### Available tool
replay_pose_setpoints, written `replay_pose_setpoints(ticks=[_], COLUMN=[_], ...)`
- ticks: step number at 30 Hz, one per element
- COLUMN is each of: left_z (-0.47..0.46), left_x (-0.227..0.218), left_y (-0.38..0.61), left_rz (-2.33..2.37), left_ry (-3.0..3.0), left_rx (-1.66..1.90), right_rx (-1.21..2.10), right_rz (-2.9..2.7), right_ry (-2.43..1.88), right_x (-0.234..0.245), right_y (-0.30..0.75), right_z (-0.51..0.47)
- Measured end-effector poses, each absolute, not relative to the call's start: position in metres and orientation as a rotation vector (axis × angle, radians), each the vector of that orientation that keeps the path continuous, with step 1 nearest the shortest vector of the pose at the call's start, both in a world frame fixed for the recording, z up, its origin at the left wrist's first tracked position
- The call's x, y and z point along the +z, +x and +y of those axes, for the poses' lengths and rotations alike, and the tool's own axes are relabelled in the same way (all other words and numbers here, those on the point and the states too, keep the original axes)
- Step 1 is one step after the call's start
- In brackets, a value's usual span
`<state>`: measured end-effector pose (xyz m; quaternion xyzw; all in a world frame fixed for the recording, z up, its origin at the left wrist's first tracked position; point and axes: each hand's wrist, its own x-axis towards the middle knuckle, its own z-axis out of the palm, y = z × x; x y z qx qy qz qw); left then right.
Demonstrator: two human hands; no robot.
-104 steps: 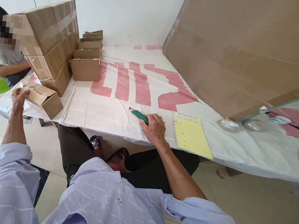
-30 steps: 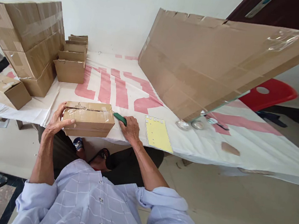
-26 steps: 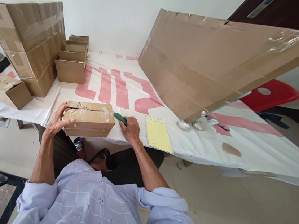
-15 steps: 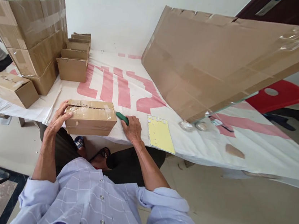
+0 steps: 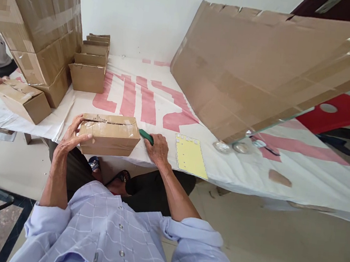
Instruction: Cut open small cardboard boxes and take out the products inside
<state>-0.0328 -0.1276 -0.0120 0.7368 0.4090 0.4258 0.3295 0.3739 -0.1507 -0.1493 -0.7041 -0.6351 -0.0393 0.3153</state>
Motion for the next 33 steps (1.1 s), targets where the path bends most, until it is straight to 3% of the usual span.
replay_pose_setpoints(ticks=[11, 17, 24, 33], left_z=[-0.13, -0.134, -0.139, -0.139], left_x=[-0.014, -0.014, -0.009, -0.015], left_y=[-0.028, -0.029, -0.014, -0.006], left_rz=[1.074, 1.023, 1.048, 1.041], left_ry=[1.963, 1.926, 1.955, 1.971], left_rx=[1.075, 1.13, 1.183, 1.215], right_rx=[-0.058, -0.258, -0.446, -0.617], right_rz=[-1.583, -1.291, -1.739, -1.807], right_ry=[-1.785, -1.402, -1.062, -1.054], right_x=[-0.144, -0.1, -0.038, -0.037], right_y=[0.373, 0.337, 0.23, 0.195], right_z=[-0.151, -0.165, -0.204, -0.195])
